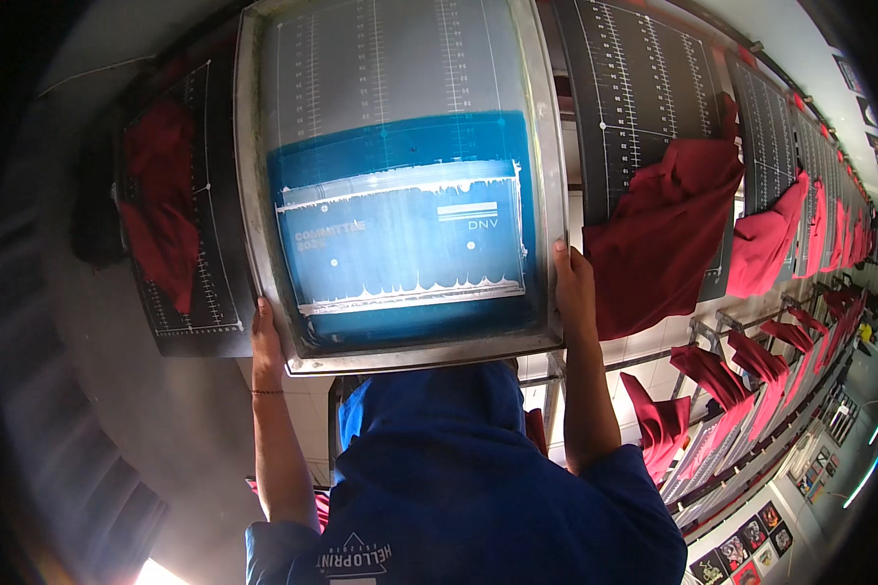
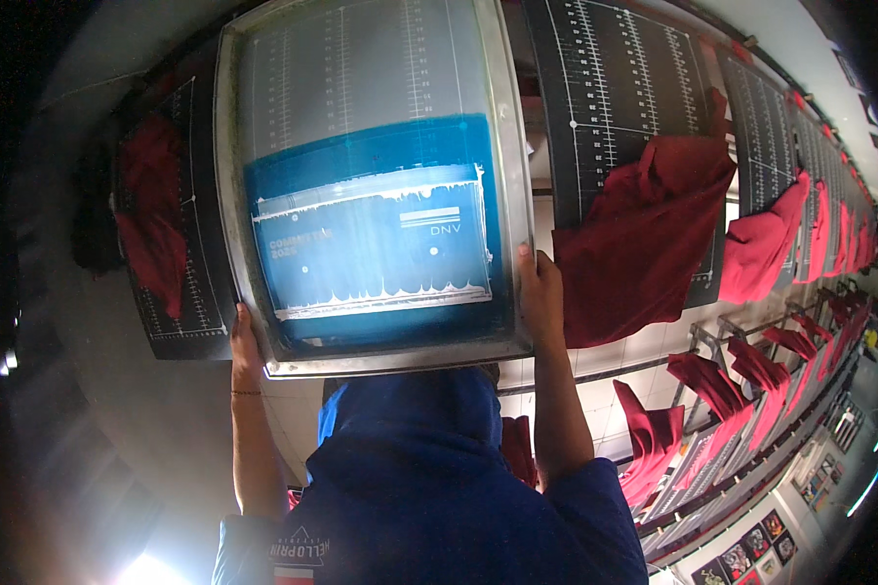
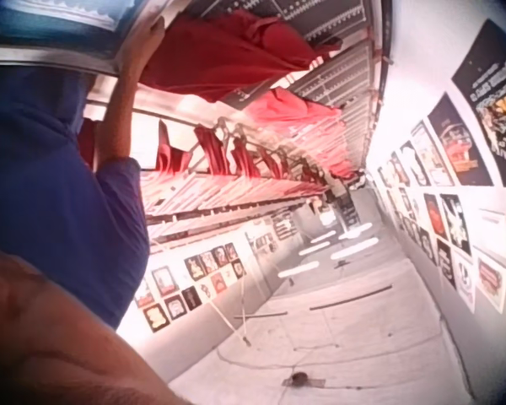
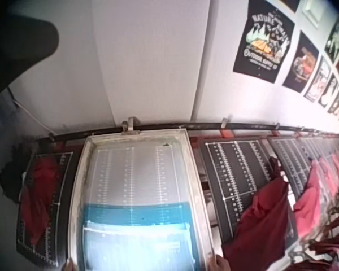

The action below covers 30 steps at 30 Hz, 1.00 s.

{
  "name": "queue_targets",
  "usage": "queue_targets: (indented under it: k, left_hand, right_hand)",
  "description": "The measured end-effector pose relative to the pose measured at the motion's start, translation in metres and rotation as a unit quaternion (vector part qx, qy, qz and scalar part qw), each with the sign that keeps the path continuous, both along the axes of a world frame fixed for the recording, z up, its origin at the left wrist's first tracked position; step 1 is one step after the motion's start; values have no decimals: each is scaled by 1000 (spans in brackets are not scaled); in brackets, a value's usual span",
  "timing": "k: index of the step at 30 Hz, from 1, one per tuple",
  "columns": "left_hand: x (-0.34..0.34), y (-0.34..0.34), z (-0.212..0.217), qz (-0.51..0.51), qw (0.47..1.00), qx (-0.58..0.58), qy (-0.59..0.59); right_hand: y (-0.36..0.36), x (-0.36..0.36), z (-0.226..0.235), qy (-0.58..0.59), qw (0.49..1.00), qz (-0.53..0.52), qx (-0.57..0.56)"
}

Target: The person positions a screen over a garment on a printing press, aligns it, and then places red garment pieces onto the press platens by hand.

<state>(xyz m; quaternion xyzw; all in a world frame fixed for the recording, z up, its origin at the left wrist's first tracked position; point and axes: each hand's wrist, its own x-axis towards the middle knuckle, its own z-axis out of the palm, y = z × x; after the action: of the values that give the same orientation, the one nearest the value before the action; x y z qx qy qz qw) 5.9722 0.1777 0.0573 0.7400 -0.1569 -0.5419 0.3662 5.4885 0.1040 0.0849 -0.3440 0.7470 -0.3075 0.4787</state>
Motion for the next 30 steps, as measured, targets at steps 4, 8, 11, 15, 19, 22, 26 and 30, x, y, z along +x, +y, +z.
queue_targets:
  k: [4,8,11,15,19,22,26,30]
  left_hand:
    - [5,4,-6,25,1000,3,13]
    - [13,11,-19,22,1000,1,-8]
    - [11,7,-12,-22,999,2,-31]
    - [2,5,-8,-30,998,0,-56]
    - [-9,-5,7,-104,983,-1,-149]
    - [-1,-2,1,-139,976,26,-167]
    - [-7,-6,5,-132,978,-20,-161]
    - [-5,-5,0,-129,980,-54,-143]
  right_hand:
    - [-1,4,3,10,1000,6,-6]
    - [-4,12,18,-20,998,-28,46]
    - [0,9,5,-52,998,-31,7]
    - [0,11,0,-11,1000,-11,-19]
    - [0,11,-3,13,999,2,-30]
    - [0,5,-5,51,998,26,-17]
    - [0,16,-2,46,999,2,-25]
    - [2,12,-4,33,999,4,-9]
